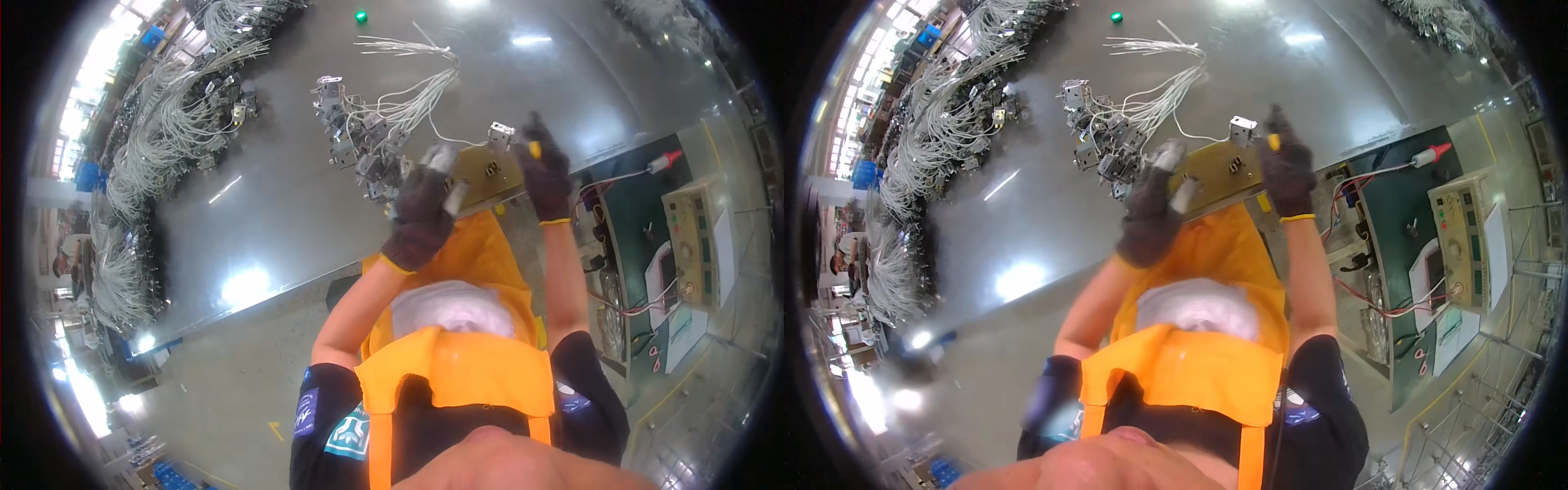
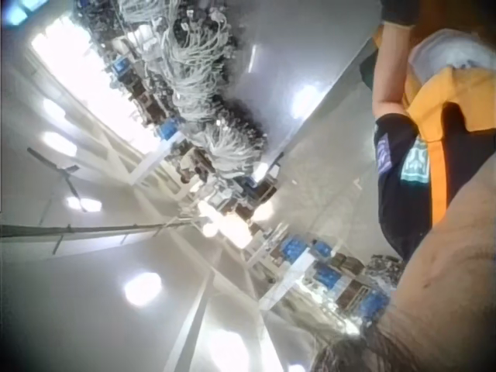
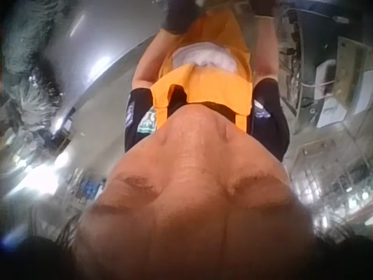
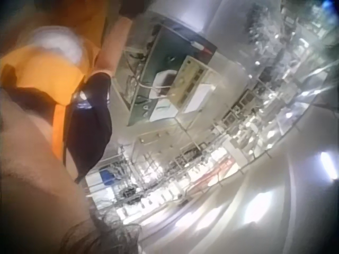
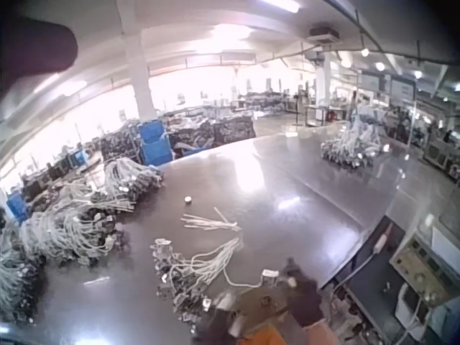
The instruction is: Inserting individual wire connectors from a harness into a testing or assembly fixture.
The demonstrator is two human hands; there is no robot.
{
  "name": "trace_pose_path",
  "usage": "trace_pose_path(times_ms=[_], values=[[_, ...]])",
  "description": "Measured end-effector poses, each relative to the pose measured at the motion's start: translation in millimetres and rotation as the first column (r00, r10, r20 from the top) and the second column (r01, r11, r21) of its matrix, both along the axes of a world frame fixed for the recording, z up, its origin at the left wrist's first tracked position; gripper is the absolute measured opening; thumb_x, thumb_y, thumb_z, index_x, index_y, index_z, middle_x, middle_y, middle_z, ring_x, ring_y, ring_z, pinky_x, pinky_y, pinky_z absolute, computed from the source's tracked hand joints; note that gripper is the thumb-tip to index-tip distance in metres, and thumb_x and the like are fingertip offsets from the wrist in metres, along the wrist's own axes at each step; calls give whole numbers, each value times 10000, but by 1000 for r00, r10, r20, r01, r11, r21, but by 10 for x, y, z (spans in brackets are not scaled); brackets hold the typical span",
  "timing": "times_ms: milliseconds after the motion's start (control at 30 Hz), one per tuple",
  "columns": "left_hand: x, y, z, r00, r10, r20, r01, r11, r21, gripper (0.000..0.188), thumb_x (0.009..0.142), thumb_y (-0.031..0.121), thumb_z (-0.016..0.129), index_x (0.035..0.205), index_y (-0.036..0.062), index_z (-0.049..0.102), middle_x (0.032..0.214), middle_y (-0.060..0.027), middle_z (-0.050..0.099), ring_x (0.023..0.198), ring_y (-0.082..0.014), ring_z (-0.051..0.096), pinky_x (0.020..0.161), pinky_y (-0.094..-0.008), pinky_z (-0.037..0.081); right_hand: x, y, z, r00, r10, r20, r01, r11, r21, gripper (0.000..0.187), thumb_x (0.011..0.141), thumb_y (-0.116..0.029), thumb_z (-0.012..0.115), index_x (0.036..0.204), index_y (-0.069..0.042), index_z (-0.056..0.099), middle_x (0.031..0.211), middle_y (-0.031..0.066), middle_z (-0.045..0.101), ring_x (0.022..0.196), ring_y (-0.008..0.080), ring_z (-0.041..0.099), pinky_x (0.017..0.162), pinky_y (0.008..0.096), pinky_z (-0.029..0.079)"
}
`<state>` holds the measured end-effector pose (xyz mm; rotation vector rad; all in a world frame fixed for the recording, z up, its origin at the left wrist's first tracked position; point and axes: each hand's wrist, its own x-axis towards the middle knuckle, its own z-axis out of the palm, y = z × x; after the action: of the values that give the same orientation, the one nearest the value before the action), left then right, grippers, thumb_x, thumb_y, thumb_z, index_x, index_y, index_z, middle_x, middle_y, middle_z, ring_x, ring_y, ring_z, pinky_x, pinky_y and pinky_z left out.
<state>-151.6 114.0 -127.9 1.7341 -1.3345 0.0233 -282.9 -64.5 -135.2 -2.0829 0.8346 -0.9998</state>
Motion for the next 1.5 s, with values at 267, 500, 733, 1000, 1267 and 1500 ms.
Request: trace_pose_path(times_ms=[267, 500, 733, 1000, 1267, 1500], values=[[393, 123, 148, 954, 300, 9, -295, 943, -157, 395, 852, 18, 681, 1229, 19, 563, 1141, -197, 628, 1116, -362, 603, 969, -410, 478, 532, 811, -118, 929, 287, 235, -358, 862, 360, 447, 887, -109, 680, 1319, -73, 573, 1069, 98, 671, 1002, 172, 632, 888, 298, 489], [1009, -382, -32, 954, 16, 298, -174, 841, 512, 450, 839, 214, 670, 1259, 106, 551, 1159, -214, 623, 1083, -381, 598, 898, -449, 489, 324, 364, -412, 939, 86, 333, -245, 847, 472, 404, 884, -120, 639, 1277, -37, 588, 1055, 90, 688, 954, 169, 640, 894, 293, 494], [901, -481, 80, 899, -39, 437, -194, 857, 477, 336, 740, 145, 570, 1071, 109, 615, 984, -207, 647, 938, -406, 612, 815, -496, 492, 120, 111, -522, 967, 244, -68, -198, 896, 398, 355, 868, -282, 634, 1192, -134, 644, 1042, 136, 678, 963, 249, 642, 884, 350, 510], [692, -505, -253, 772, -110, 626, -161, 919, 359, 245, 806, 87, 507, 1046, 81, 554, 805, -160, 615, 748, -406, 623, 676, -509, 494, 55, -2, -901, 972, 234, 32, -225, 880, 418, 453, 884, -279, 646, 1295, -97, 590, 1244, 152, 619, 1165, 292, 581, 993, 361, 442], [-78, -527, -660, 911, -65, 408, -29, 975, 221, 348, 858, 185, 570, 1159, 11, 564, 1075, -198, 590, 1039, -364, 568, 913, -459, 452, -37, 77, -522, 983, 184, 21, -181, 930, 321, 459, 865, -307, 647, 1258, -77, 585, 1159, 153, 645, 1044, 266, 616, 917, 360, 470], [229, -97, -662, 925, -35, -379, 99, 984, 150, 493, 932, 213, 644, 1356, 22, 481, 1108, -120, 623, 1003, -250, 601, 879, -365, 474, -147, -73, -268, 976, 215, 28, -186, 763, 619, 528, 799, -326, 693, 1275, -117, 601, 1175, 122, 647, 1051, 233, 615, 899, 342, 491]])
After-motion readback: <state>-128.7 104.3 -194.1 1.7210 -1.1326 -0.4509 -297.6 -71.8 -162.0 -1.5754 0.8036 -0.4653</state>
